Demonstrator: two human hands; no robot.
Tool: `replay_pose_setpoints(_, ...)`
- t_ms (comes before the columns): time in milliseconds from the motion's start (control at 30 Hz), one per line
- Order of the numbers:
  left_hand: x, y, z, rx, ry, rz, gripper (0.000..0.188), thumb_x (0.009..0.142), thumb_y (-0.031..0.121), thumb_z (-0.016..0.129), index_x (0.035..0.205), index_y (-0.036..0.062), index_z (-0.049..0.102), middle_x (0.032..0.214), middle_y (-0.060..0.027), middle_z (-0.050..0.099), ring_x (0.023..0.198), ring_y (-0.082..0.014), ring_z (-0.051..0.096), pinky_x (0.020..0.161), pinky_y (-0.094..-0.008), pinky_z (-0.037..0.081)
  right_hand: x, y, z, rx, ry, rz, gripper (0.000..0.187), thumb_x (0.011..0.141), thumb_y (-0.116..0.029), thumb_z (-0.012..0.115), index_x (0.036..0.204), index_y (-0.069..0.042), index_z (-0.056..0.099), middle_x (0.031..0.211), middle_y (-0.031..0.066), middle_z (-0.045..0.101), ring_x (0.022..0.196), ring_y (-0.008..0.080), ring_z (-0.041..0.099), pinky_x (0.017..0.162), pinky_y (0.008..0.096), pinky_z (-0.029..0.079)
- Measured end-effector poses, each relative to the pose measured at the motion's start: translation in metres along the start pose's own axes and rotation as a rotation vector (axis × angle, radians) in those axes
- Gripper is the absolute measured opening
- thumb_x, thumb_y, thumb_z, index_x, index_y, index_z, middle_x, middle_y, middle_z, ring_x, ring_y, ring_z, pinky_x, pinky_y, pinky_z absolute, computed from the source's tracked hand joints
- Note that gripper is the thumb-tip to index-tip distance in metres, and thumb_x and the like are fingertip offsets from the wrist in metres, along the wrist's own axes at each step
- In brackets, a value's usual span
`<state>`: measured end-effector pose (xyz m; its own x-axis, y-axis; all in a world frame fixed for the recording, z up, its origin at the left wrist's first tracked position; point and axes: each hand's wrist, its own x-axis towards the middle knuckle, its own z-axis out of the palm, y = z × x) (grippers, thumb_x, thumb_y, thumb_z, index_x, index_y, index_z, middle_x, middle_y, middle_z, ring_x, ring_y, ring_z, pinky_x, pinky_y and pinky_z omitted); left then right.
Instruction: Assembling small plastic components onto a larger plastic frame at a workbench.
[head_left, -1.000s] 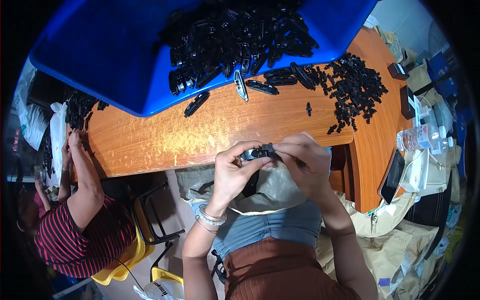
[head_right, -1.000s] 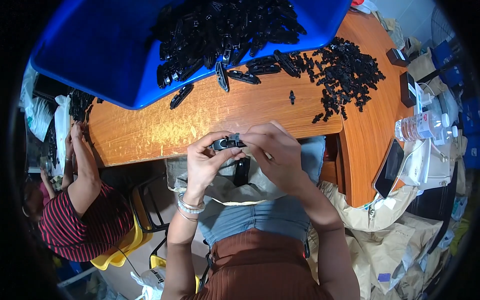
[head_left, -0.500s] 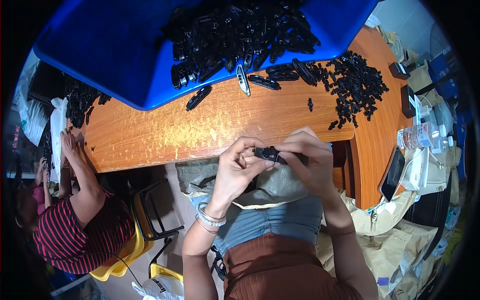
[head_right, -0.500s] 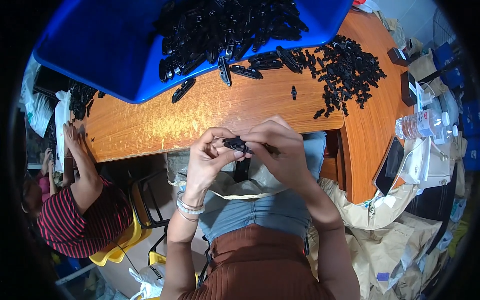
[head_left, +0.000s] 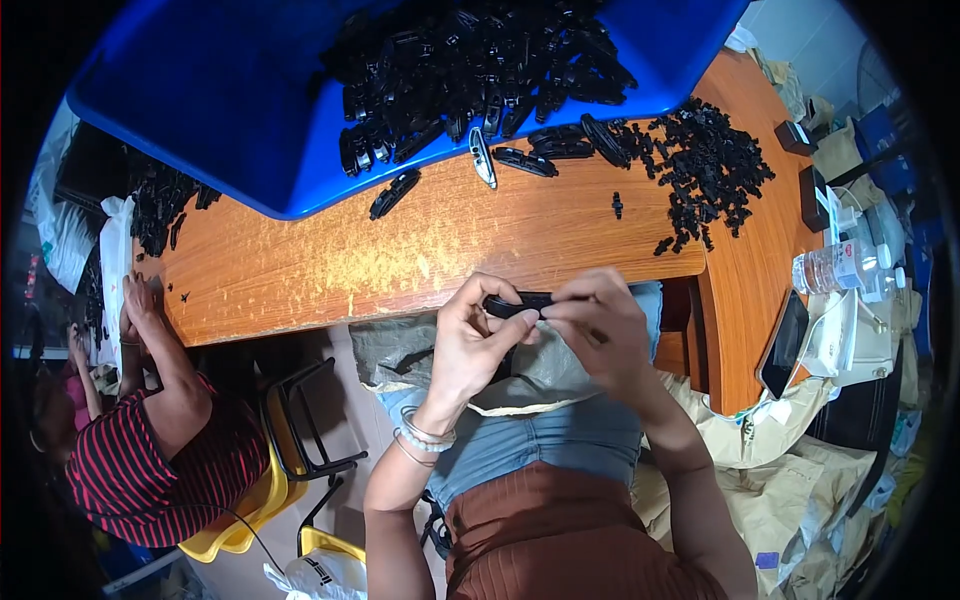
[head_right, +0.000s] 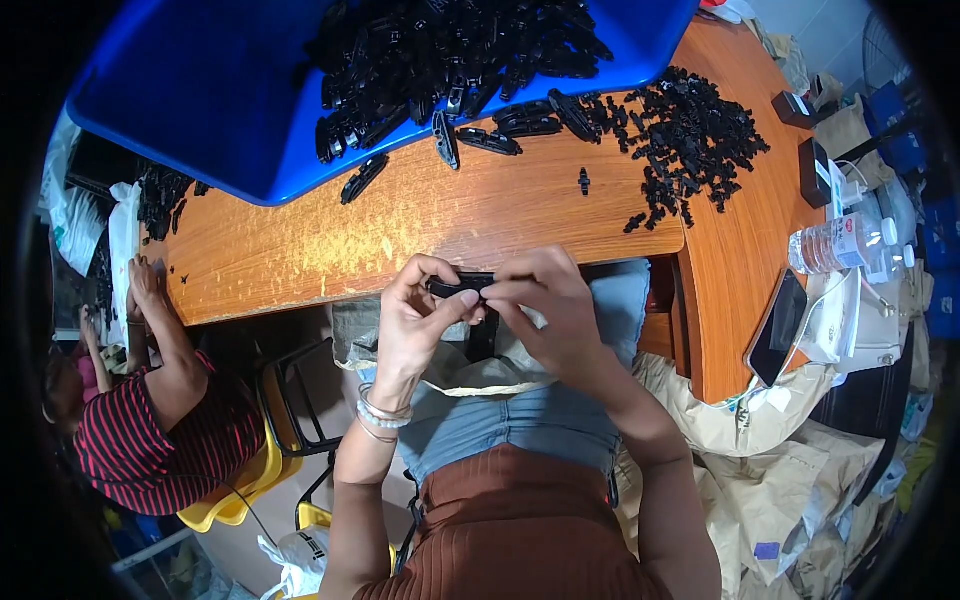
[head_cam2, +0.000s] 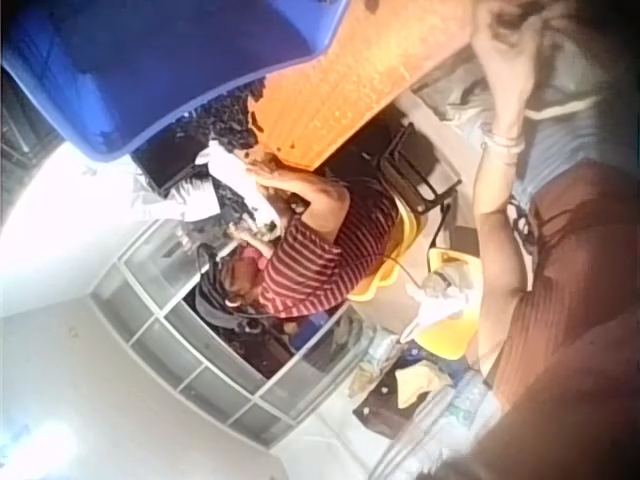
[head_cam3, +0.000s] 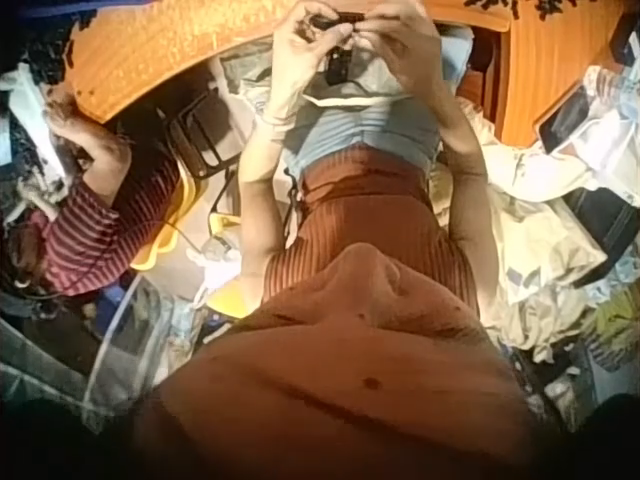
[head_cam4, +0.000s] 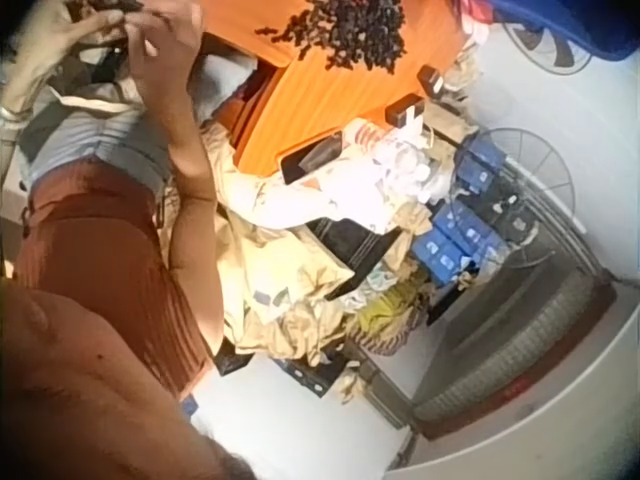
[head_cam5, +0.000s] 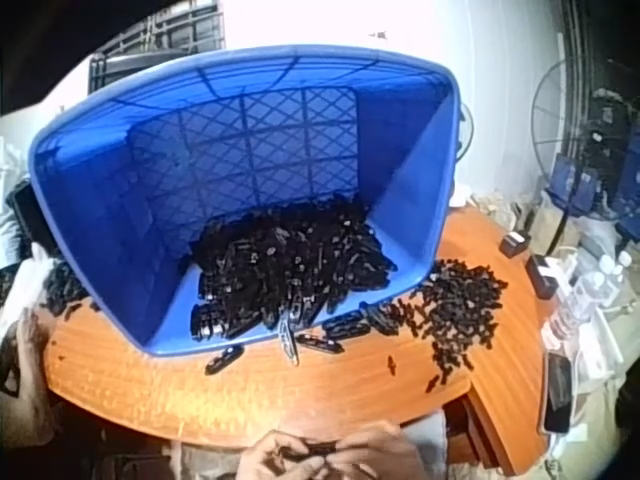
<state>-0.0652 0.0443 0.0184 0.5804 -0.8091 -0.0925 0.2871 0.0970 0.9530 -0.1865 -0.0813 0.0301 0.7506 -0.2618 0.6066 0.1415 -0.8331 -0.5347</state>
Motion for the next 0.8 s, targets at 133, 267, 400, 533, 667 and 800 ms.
replay_pose_setpoints(133,0.0,0.004,-0.004,0.086,-0.047,0.061,0.02,0.08,-0.011,0.061,0.094,-0.0016,0.05,0.078,-0.0026,0.058,0.068,-0.009,0.064,0.058,-0.0178,0.05,-0.004,0.008,0.003,0.551,-0.131,0.632,0.024,0.077,-0.002,0.066,0.101,0.0,0.065,0.087,0.0066,0.064,0.078,0.0136,0.057,0.069,0.0262,0.046)
replay_pose_setpoints(267,-0.002,0.002,-0.006,0.145,-0.022,0.072,0.02,0.083,-0.006,0.06,0.101,-0.0033,0.055,0.079,-0.0048,0.061,0.065,-0.0077,0.062,0.057,-0.0177,0.049,-0.008,0.012,0.008,0.784,-0.216,0.755,0.026,0.084,-0.007,0.063,0.106,0.007,0.062,0.085,0.0073,0.064,0.071,0.0093,0.058,0.066,0.0225,0.047)
replay_pose_setpoints(400,0.013,0.003,-0.035,0.501,-0.119,0.114,0.018,0.091,0.012,0.056,0.099,-0.0007,0.066,0.078,-0.0049,0.067,0.058,-0.0095,0.059,0.056,-0.0227,0.048,-0.01,0.012,0.01,0.785,-0.199,0.706,0.025,0.086,-0.008,0.059,0.108,0.004,0.062,0.078,0.0065,0.065,0.069,0.0119,0.06,0.066,0.0246,0.047)
replay_pose_setpoints(533,0.065,0.018,-0.068,1.183,0.413,0.677,0.022,0.082,0.008,0.061,0.101,-0.0024,0.061,0.097,-0.0191,0.059,0.086,-0.0337,0.056,0.078,-0.0413,0.045,-0.026,0.034,0.009,0.538,-0.349,0.374,0.023,0.087,-0.008,0.054,0.106,0.002,0.062,0.076,0.0088,0.065,0.065,0.014,0.06,0.063,0.0247,0.046)
replay_pose_setpoints(667,0.103,0.008,-0.124,1.44,0.518,0.455,0.033,0.078,0.011,0.067,0.105,-0.0059,0.057,0.101,-0.0202,0.057,0.1,-0.0348,0.05,0.086,-0.0423,0.04,-0.003,0.049,-0.001,0.19,0.092,0.554,0.014,0.086,-0.005,0.053,0.086,0.005,0.063,0.08,0.0119,0.064,0.07,0.0207,0.062,0.067,0.0328,0.048)
replay_pose_setpoints(800,0.093,0.007,-0.092,1.231,0.408,0.601,0.02,0.079,0.006,0.065,0.095,-0.0043,0.057,0.085,-0.0173,0.06,0.075,-0.0288,0.057,0.066,-0.0367,0.046,0.017,0.093,-0.017,-0.404,0.208,0.508,0.013,0.084,-0.006,0.058,0.088,0.005,0.063,0.084,0.0156,0.062,0.075,0.0295,0.06,0.07,0.0363,0.047)
